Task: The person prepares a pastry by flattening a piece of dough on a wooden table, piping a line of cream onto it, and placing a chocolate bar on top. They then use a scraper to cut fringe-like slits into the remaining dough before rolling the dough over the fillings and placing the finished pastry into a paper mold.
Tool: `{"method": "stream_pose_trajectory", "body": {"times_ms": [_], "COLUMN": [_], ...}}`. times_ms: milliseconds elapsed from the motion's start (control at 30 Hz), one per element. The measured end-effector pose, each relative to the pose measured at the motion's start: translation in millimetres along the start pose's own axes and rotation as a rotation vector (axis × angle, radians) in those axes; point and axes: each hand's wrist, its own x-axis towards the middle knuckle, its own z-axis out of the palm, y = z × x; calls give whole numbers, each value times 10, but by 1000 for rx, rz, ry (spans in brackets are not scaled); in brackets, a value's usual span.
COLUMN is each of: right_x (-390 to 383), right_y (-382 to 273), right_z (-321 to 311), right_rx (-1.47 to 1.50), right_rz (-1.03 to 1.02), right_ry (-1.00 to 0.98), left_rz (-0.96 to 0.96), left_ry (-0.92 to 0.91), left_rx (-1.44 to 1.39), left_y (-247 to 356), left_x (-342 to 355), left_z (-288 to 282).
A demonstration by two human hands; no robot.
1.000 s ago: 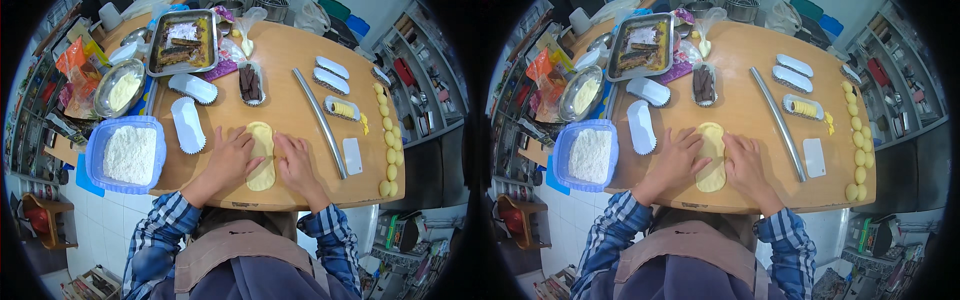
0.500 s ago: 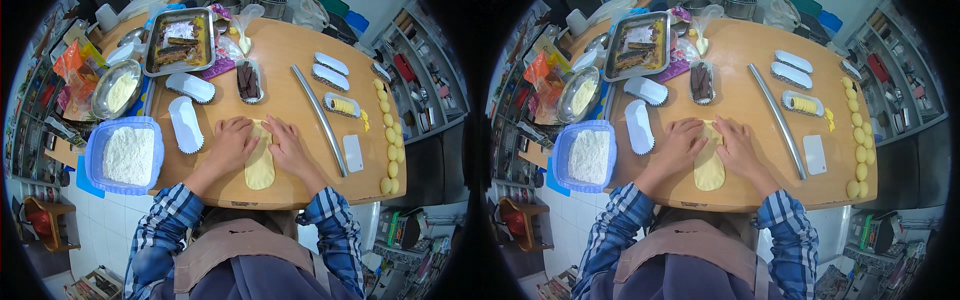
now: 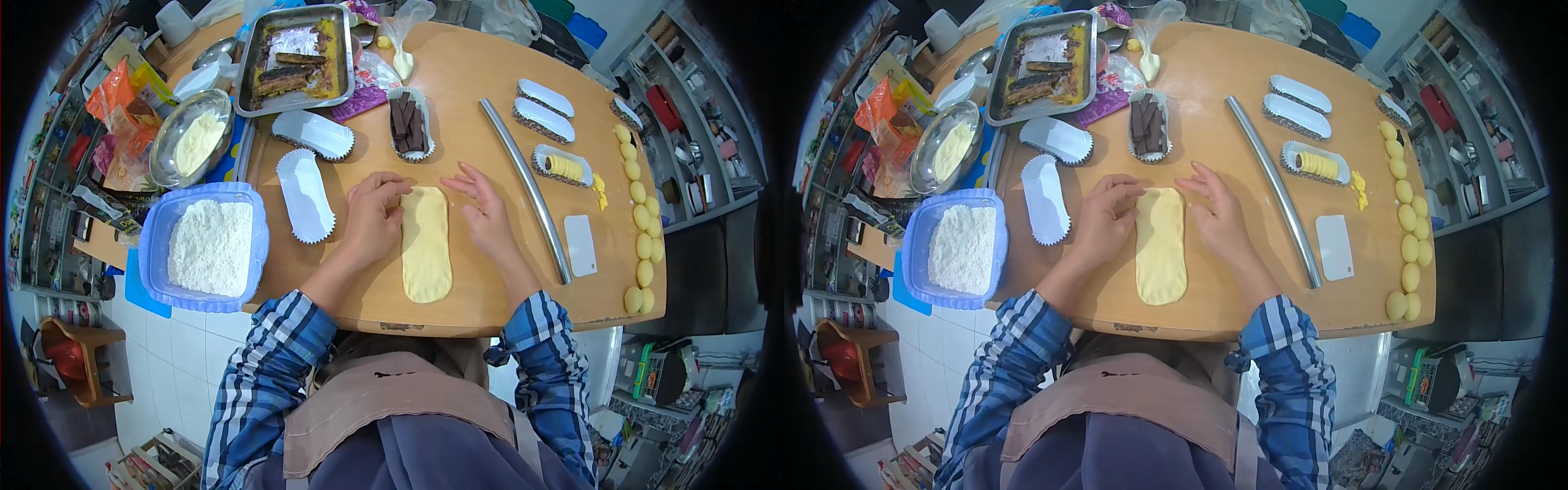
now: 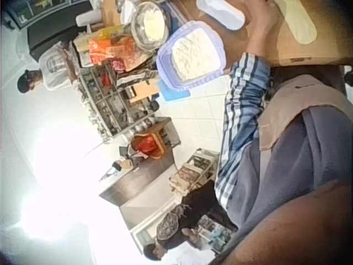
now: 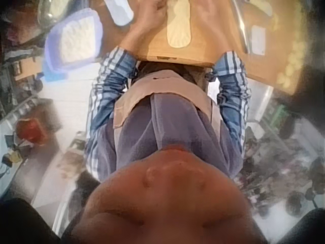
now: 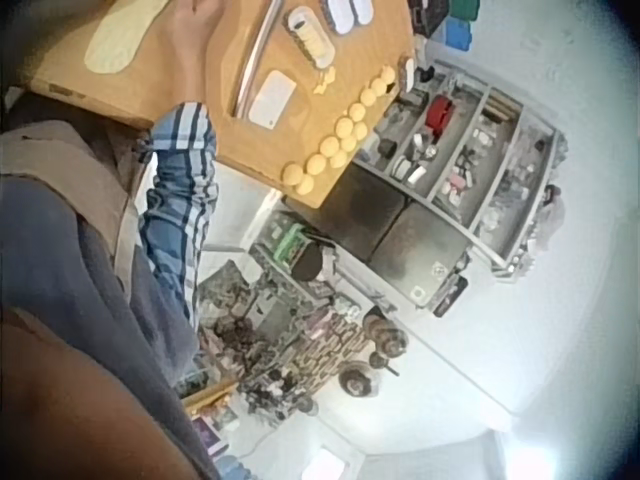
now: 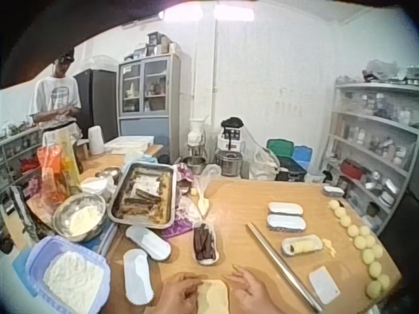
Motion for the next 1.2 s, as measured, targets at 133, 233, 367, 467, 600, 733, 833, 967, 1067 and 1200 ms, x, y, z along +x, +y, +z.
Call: {"method": "stream_pose_trajectory", "body": {"times_ms": [133, 233, 367, 467, 600, 733, 833, 967, 1067, 1200], "right_x": [-34, -12, -10, 6, -3, -62, -68, -188, -218, -318], "right_y": [92, 133, 53, 66, 90, 196, 126, 141, 192, 64], "right_z": [0, -22, 59, 87, 81, -2, 23, -1, -16, -8], "right_rx": [-444, -381, -335, -482, -110, -221, -354, -155, -294, -216], "right_rz": [-121, -85, -101, -168, -28, -66, -91, -73, -98, -77], "right_ry": [-66, -18, -32, -58, 24, -4, 13, 62, 44, 123], "left_rz": [64, 117, 126, 143, 122, 74, 53, 27, 87, 74], "left_ry": [-9, 11, 31, 13, 13, -1, -2, 61, 37, 73], "left_rx": [82, 142, 98, 174, 189, 111, 143, 64, 124, 82], "left_y": [-58, -42, -11, 26, -23, -29, -32, 38, 5, -21], "left_x": [-21, -43, -43, -40, -46, -40, -43, -55, -61, -65], "left_z": [3, 17, 15, 15, 24, 8, -17, -36, -27, -26]}}
